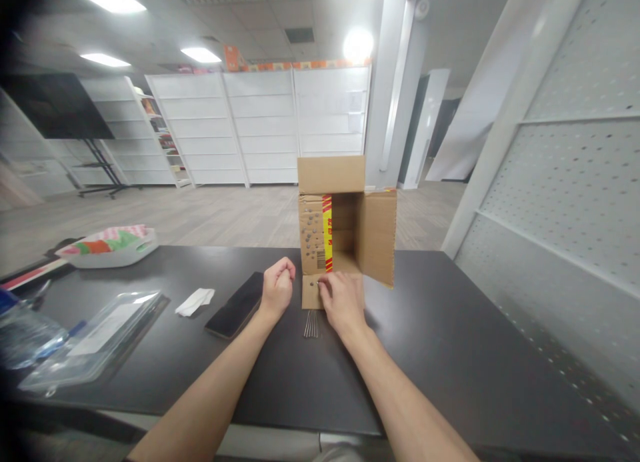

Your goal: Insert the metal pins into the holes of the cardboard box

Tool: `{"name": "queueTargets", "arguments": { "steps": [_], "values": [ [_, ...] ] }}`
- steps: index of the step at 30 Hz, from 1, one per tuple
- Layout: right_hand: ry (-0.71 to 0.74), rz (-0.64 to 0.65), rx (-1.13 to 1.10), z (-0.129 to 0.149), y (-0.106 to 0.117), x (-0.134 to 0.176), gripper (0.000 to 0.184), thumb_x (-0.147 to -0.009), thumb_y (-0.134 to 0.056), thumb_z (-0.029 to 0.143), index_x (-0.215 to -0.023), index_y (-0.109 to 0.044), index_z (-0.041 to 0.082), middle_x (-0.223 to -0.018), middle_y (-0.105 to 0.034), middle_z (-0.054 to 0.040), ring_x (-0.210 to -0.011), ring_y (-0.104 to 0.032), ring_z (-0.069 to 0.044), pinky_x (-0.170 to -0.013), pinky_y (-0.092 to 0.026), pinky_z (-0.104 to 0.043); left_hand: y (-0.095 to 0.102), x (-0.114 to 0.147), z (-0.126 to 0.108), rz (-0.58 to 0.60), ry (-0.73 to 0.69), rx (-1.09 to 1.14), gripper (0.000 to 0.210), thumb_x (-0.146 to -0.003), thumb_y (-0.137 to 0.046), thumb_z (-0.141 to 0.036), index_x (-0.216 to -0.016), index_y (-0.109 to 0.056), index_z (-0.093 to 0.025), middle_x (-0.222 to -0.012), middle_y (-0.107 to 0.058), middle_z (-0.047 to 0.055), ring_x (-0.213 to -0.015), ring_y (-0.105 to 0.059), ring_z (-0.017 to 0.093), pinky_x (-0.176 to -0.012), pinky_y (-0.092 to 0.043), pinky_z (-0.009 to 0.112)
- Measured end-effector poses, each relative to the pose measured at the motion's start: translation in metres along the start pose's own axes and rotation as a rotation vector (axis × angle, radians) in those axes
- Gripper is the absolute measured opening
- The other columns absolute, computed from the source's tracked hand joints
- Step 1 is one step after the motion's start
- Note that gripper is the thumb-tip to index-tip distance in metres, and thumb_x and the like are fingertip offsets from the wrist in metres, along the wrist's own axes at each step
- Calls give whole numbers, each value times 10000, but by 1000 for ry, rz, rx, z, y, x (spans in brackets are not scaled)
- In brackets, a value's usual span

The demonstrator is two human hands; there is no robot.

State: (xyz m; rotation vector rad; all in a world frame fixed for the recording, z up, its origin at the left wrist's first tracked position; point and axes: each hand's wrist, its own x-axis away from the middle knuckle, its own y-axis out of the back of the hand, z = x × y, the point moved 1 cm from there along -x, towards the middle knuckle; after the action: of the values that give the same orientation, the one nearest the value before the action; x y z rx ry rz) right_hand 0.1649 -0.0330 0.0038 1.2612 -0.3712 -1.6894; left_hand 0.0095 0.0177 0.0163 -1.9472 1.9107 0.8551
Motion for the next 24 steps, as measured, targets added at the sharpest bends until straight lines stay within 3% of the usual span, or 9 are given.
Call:
{"name": "queueTargets", "arguments": {
  "steps": [24],
  "values": [
    [-63,23,37,3,4,4,136,-856,-501,195,-868,-635,219,-890,-645,-20,-887,-558,-205,-770,-271,-329,0,0,1,-3,-2,4,164,-697,-352,-104,-564,-391,-191,-515,-376,-45,-513,-363,106,-525,-272,232]
  ]
}}
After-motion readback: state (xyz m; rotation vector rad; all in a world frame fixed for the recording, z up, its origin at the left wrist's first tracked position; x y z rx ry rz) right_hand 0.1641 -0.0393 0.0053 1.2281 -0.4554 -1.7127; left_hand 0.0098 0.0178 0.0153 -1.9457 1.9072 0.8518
